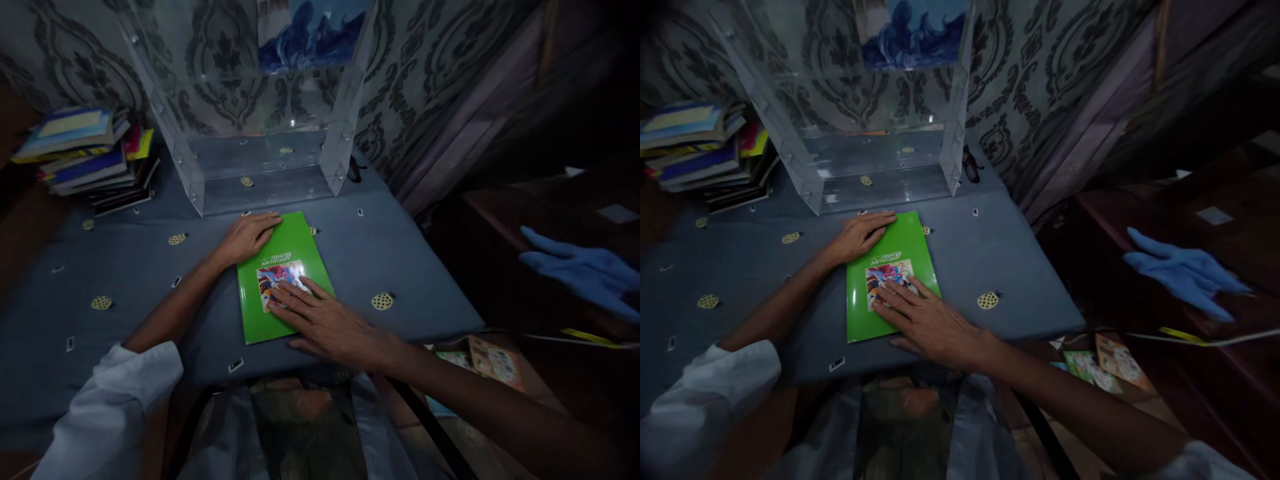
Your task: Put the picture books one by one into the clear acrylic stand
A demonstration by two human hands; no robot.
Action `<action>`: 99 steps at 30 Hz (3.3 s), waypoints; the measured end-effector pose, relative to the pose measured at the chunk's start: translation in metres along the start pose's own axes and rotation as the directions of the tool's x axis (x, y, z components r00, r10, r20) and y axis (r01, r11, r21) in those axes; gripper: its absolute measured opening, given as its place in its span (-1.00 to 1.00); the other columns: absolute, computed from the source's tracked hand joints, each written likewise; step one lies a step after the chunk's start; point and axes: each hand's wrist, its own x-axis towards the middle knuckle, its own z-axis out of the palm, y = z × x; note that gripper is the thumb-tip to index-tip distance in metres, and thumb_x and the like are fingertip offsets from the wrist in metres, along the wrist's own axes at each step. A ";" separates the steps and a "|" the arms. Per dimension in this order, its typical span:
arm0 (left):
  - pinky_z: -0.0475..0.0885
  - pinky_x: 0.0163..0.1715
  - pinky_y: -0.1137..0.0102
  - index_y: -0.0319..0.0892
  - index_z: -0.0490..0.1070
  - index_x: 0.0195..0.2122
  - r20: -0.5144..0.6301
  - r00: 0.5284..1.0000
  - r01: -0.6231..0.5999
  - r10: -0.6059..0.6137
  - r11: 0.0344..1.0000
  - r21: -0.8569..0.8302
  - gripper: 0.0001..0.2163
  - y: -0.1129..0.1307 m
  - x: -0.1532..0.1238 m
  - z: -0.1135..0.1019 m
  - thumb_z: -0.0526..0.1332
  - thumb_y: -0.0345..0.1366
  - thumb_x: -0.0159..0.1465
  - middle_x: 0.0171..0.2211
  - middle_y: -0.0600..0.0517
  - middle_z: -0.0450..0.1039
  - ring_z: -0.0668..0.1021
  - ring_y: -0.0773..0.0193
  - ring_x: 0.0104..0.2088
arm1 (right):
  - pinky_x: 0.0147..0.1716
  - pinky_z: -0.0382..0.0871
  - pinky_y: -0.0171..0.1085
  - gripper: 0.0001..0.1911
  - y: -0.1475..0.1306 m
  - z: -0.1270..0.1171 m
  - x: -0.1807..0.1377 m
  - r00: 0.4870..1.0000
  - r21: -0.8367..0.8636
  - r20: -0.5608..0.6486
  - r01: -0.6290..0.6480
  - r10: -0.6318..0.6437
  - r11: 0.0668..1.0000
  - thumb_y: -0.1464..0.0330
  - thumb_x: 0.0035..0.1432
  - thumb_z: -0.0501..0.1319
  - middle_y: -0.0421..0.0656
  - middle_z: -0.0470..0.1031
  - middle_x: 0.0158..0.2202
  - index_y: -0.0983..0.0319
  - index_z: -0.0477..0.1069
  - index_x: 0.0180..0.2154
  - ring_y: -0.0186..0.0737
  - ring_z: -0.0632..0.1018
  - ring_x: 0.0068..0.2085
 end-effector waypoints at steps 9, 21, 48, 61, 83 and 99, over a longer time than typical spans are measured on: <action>0.41 0.19 0.11 -0.18 0.49 0.13 -0.087 0.990 0.107 -0.107 0.994 -0.013 -0.63 0.001 -0.002 0.001 0.02 -0.25 0.41 0.13 -0.08 0.52 0.55 0.11 0.14 | 0.44 -0.13 0.10 -0.23 0.029 -0.013 -0.008 0.991 0.213 0.051 -0.133 0.125 0.968 0.01 0.42 0.00 0.00 -0.07 0.48 0.20 -0.20 0.46 -0.08 -0.03 0.47; 0.42 0.18 0.12 -0.16 0.52 0.07 -0.126 0.980 0.150 -0.154 0.988 -0.041 -0.65 0.002 -0.004 0.001 0.01 -0.26 0.41 0.08 -0.07 0.56 0.58 0.12 0.10 | 0.40 -0.09 0.19 -0.24 0.121 -0.004 0.051 0.963 0.158 -0.083 -0.242 0.257 0.957 -0.03 0.42 -0.09 0.14 0.00 0.45 0.33 0.01 0.41 0.04 0.00 0.46; 0.48 0.09 0.08 -0.13 0.47 0.05 -0.234 0.955 0.247 -0.185 0.931 0.268 -0.71 0.023 -0.066 -0.019 0.01 -0.29 0.44 0.04 -0.13 0.54 0.57 0.05 0.03 | 0.13 0.41 0.10 -0.55 0.146 0.006 0.059 0.806 0.254 -0.416 -0.341 0.421 0.905 0.27 0.35 0.01 0.07 0.48 0.05 0.26 0.44 0.15 0.10 0.49 0.10; 0.41 0.22 0.02 -0.21 0.41 0.14 -0.128 0.960 0.275 -0.249 0.919 0.281 -0.66 0.036 -0.042 -0.010 0.03 -0.24 0.43 0.20 -0.20 0.44 0.48 -0.01 0.21 | 0.28 0.28 0.15 -0.48 0.140 0.016 0.053 0.808 0.258 -0.365 -0.389 0.462 0.884 0.26 0.37 -0.02 0.15 0.33 0.29 0.35 0.34 0.24 0.14 0.36 0.30; 0.36 0.27 0.13 -0.30 0.39 0.19 -0.020 0.994 0.111 -0.109 0.982 0.154 -0.62 0.045 0.041 0.027 0.02 -0.40 0.39 0.23 -0.22 0.40 0.46 0.07 0.25 | 0.31 0.28 0.10 -0.50 0.125 0.019 0.039 0.811 0.312 -0.393 -0.326 0.433 0.893 0.35 0.39 -0.04 0.12 0.30 0.29 0.29 0.26 0.29 0.03 0.34 0.33; 0.30 0.31 0.12 -0.31 0.38 0.20 0.015 1.000 -0.007 0.005 0.993 0.115 -0.62 0.045 0.044 0.032 -0.01 -0.40 0.41 0.27 -0.21 0.36 0.36 0.12 0.33 | 0.34 0.24 0.10 -0.49 0.095 0.014 0.013 0.828 0.350 -0.355 -0.312 0.433 0.883 0.36 0.37 0.01 0.10 0.27 0.35 0.32 0.29 0.29 0.01 0.30 0.36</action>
